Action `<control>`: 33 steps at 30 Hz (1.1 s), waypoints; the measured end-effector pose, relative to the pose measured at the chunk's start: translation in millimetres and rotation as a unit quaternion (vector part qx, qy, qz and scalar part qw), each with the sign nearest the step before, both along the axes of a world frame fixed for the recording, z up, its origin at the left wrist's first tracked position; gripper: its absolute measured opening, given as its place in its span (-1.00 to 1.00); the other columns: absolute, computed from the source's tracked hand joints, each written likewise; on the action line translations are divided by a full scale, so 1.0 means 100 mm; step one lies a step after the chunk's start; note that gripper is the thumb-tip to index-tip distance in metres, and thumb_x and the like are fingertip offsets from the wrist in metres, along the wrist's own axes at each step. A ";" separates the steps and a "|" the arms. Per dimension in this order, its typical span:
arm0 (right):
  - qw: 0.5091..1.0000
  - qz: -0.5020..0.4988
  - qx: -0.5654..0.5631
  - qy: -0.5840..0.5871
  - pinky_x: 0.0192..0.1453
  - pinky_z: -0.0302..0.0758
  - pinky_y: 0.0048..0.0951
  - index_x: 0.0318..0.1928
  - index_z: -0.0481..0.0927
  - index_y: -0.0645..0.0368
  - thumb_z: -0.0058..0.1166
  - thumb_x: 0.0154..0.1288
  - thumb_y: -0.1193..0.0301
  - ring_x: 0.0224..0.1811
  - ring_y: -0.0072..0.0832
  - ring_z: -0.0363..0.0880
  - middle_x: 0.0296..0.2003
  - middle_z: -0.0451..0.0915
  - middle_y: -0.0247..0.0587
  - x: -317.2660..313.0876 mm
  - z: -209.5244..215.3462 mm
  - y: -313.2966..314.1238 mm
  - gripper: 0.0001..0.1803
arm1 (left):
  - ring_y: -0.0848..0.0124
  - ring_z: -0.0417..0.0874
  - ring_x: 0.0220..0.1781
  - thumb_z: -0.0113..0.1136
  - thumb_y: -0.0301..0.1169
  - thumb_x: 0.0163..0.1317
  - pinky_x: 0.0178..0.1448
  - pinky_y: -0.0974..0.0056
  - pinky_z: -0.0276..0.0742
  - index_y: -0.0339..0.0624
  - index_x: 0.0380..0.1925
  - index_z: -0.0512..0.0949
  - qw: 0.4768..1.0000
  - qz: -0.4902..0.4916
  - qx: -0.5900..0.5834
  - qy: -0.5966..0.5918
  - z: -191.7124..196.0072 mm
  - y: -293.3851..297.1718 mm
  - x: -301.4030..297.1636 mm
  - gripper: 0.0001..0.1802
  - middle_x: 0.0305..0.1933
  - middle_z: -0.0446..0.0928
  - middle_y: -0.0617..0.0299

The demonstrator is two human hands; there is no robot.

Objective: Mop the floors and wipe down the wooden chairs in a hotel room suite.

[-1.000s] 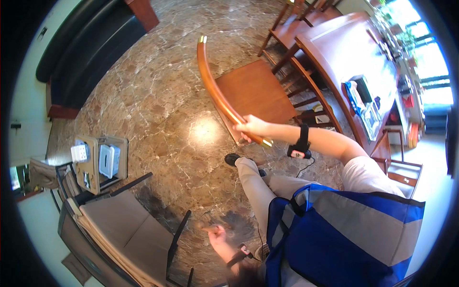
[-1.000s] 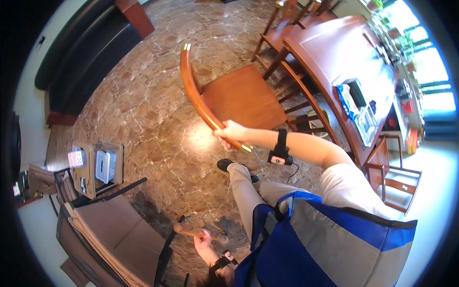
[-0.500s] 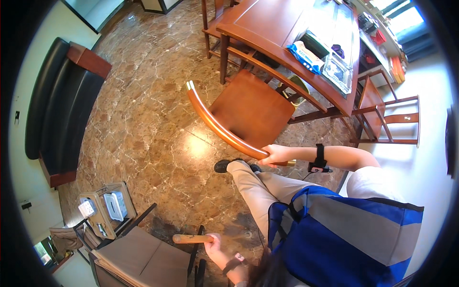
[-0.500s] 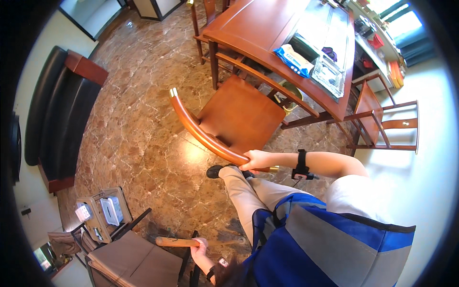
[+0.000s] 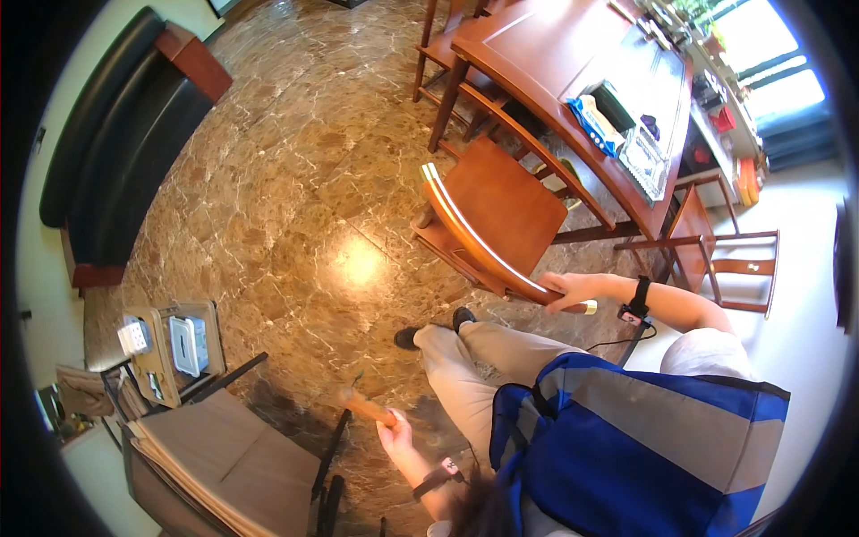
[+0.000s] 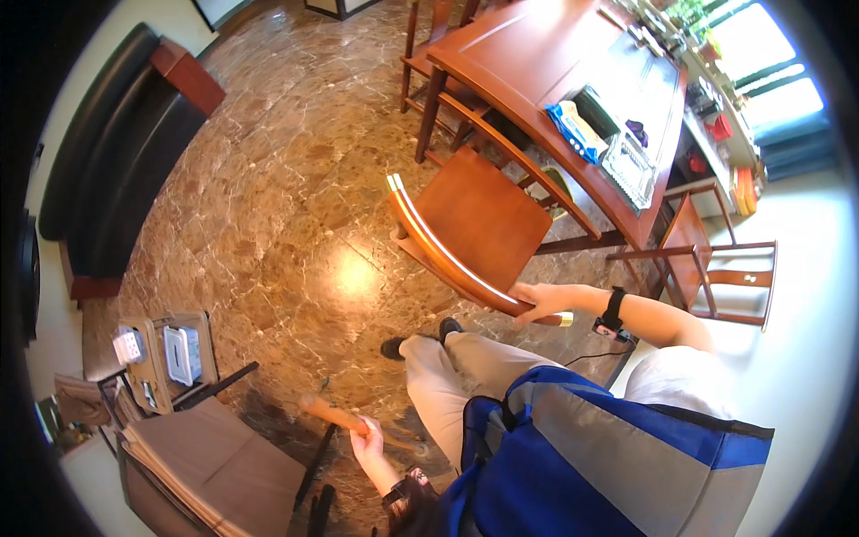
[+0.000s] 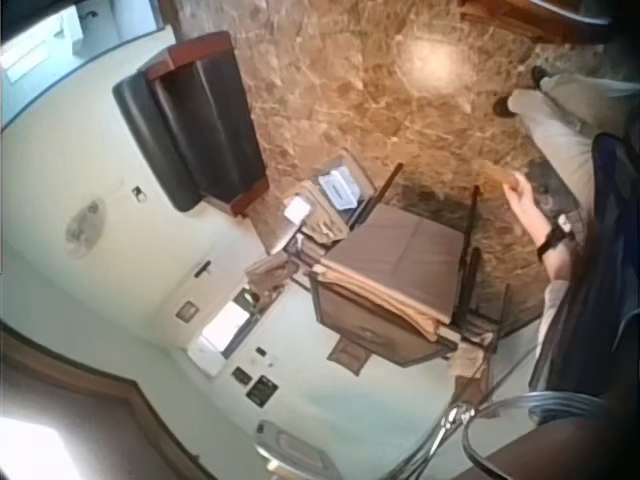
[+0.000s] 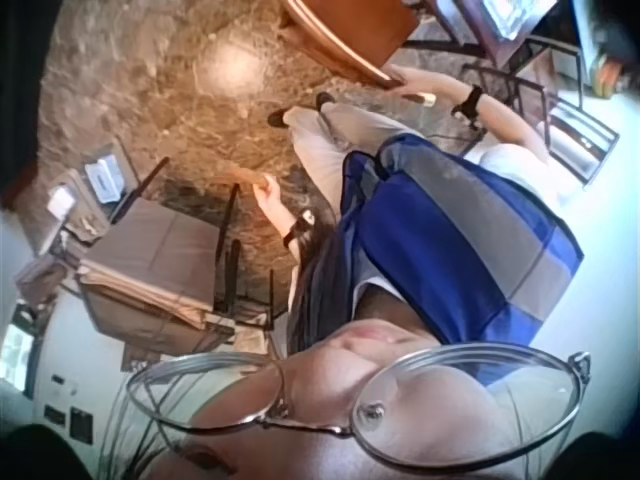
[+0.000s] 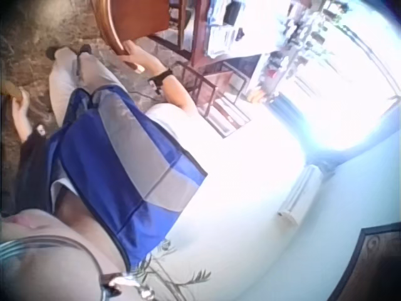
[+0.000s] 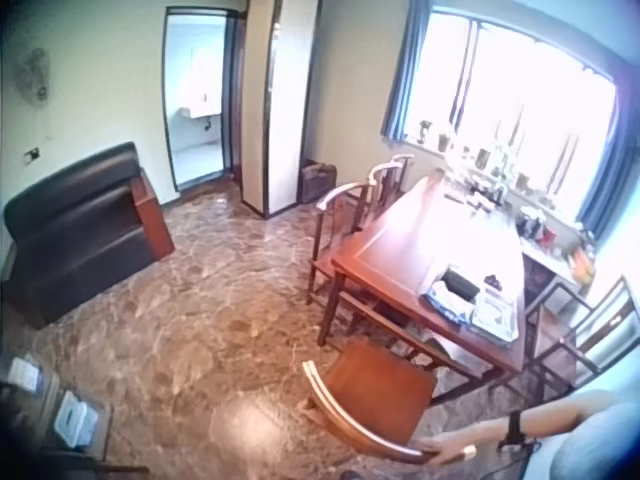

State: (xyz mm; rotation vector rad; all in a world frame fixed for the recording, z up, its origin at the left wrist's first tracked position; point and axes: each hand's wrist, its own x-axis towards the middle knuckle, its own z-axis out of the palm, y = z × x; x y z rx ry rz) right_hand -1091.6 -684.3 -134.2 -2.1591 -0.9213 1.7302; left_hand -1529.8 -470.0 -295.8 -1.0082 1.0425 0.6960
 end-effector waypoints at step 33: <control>0.624 0.717 -0.305 -0.051 -0.50 0.44 -0.59 -0.16 0.33 0.29 0.04 -0.02 0.14 -0.31 -0.47 0.48 -0.37 0.49 -0.15 -3.76 1.30 4.01 -0.48 | 0.23 0.39 -0.08 -0.14 -0.26 0.14 0.05 0.25 0.32 -0.41 -0.18 0.22 0.907 0.169 0.361 0.140 0.33 -0.34 -0.45 -0.61 -0.12 0.30 -0.02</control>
